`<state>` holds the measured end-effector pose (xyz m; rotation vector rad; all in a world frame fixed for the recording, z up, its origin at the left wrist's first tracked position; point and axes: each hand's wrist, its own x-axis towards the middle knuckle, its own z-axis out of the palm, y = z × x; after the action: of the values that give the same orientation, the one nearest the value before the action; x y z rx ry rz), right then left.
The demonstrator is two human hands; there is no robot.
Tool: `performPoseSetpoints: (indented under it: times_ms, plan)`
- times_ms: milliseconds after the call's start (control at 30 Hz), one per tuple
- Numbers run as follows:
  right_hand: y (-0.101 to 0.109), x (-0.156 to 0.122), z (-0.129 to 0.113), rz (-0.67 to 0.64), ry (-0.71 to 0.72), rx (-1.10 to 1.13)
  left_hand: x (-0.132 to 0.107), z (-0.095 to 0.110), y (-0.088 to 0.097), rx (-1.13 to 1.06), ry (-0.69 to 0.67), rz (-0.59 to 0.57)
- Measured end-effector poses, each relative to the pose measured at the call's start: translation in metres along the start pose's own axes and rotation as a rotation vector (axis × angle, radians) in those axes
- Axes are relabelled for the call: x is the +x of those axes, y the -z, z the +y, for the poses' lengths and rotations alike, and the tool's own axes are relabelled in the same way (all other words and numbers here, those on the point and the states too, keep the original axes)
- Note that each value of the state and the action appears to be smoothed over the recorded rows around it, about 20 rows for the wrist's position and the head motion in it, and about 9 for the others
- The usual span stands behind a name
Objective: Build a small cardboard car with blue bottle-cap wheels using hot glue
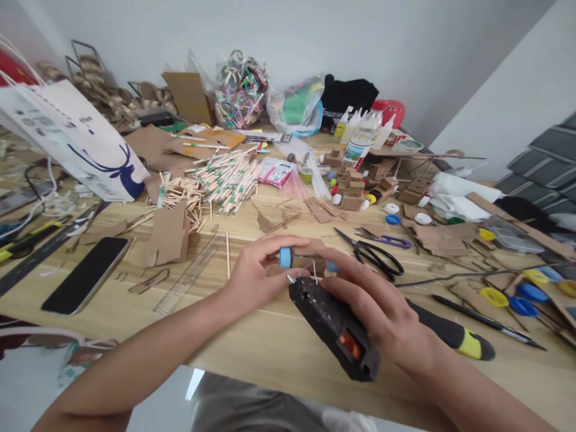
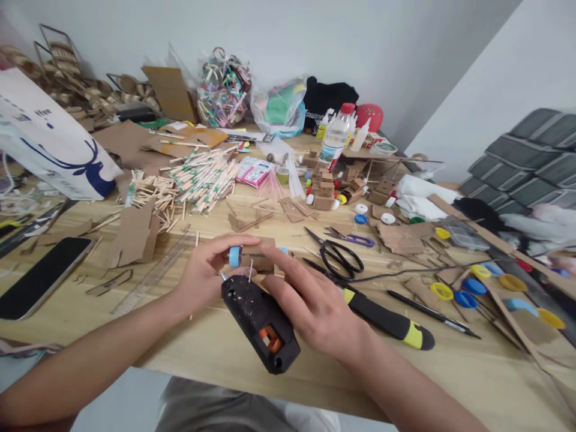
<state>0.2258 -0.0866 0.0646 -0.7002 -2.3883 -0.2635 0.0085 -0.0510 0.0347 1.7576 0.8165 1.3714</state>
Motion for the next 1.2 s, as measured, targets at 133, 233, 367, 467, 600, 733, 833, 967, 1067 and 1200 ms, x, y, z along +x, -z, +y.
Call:
performPoseSetpoints:
  times_ms: [133,233,367,467,600,733,833,967,1067,1200]
  plan:
    - [-0.006,-0.002,0.000,0.067,0.039,-0.056,-0.001,0.000,0.000,-0.016,0.040,-0.018]
    - [-0.009,-0.003,0.000,0.087,0.048,-0.068,-0.003,-0.001,-0.001,-0.051,0.047,-0.015]
    - [-0.009,-0.002,-0.001,0.099,0.056,-0.080,-0.003,-0.002,-0.002,-0.055,0.055,-0.030]
    - [-0.010,-0.001,-0.001,0.109,0.062,-0.109,-0.004,-0.001,-0.002,-0.080,0.062,-0.037]
    - [-0.011,0.000,-0.001,0.134,0.073,-0.129,-0.003,0.001,-0.003,-0.093,0.067,-0.021]
    - [-0.011,0.004,-0.001,0.154,0.105,-0.149,-0.003,0.002,-0.004,-0.063,0.059,-0.003]
    - [-0.011,0.007,-0.002,0.161,0.112,-0.159,-0.002,0.002,-0.003,-0.033,0.021,-0.017]
    - [-0.011,0.007,-0.004,0.184,0.103,-0.167,-0.003,0.002,0.000,0.019,-0.025,-0.055]
    - [-0.011,0.006,-0.005,0.192,0.094,-0.161,-0.003,0.001,0.001,0.072,-0.088,-0.070]
    - [-0.010,0.005,-0.005,0.195,0.084,-0.152,-0.003,0.002,0.002,0.167,-0.170,-0.099]
